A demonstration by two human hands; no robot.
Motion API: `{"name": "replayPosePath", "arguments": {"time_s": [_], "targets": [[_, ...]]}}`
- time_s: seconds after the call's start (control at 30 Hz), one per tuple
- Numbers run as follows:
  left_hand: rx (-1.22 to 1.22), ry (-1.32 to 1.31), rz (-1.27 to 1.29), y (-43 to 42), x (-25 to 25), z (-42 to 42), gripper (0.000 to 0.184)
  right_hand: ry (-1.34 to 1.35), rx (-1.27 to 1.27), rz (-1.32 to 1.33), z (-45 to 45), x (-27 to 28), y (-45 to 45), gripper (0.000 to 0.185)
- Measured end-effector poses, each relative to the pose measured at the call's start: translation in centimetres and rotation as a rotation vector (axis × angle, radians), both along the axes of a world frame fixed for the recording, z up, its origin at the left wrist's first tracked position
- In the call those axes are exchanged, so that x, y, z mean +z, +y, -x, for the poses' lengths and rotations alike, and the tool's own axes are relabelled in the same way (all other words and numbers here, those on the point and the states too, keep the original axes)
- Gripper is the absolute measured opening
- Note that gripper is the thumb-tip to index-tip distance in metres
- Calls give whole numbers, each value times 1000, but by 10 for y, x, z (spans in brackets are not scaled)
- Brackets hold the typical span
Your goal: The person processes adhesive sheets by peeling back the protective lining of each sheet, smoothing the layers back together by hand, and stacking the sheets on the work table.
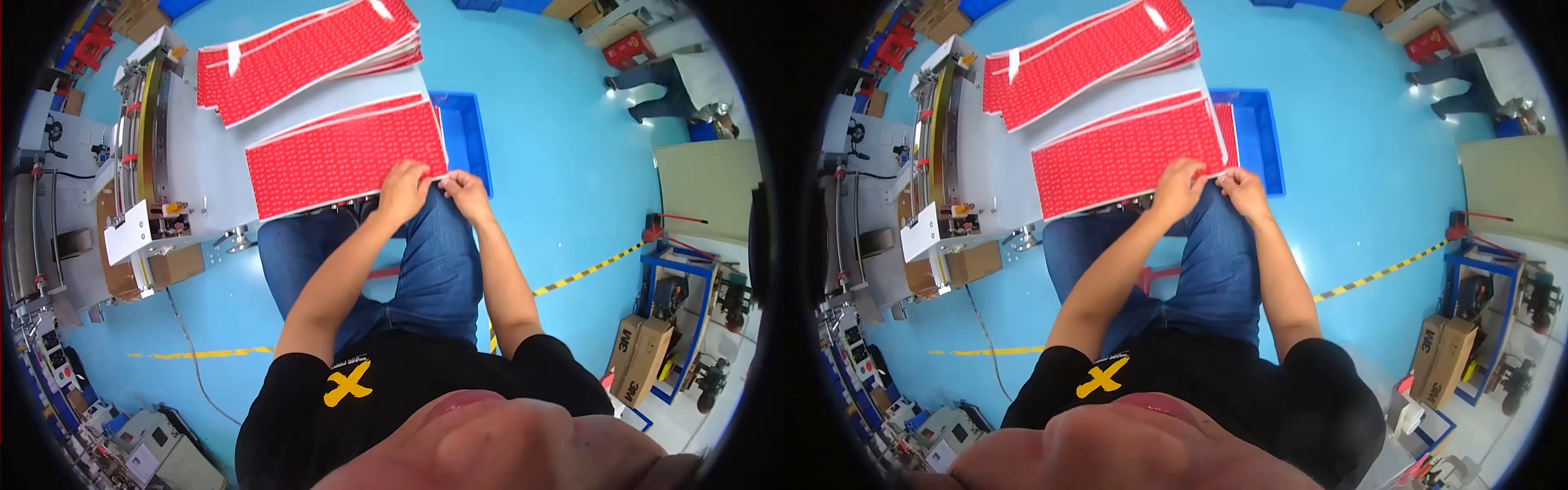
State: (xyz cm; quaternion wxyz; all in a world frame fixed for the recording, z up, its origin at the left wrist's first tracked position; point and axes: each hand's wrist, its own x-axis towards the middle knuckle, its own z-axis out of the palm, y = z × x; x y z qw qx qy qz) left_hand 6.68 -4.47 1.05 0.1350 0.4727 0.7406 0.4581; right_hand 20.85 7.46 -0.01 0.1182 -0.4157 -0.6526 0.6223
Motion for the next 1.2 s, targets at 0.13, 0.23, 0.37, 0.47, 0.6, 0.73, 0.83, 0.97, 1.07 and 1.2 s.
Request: {"name": "replayPosePath", "arguments": {"time_s": [0.13,0.23,0.37,0.47,0.6,0.73,0.83,0.97,1.07,1.2], "targets": [[-10,53,2,4,-1,-5,21,20,64,-14,1,15,1,16],[-55,84,-27,3,-5,1,21,63,68,29,5,10,2,16],[-41,71,3,5,0,3,23,75,88,-10,10,3,7,16],[-6,26,-4,7,11,2,28,13,133,-177,13,4,8,16],[73,-13,40,13,10,4,24,-10,237,-472,22,16,6,18],[112,-79,11,9,18,12,18,-46,205,-336,33,31,-1,20],[174,-381,24,3,-2,37,17,-72,14,-75,34,13,4,18],[359,-1334,-300,-59,-14,108,15,66,-228,239,28,1,6,12],[492,-1574,-601,-115,-19,159,20,121,-304,317,27,-1,5,10],[580,-1565,-799,-167,-36,189,23,149,-362,353,32,-4,7,9]]}}
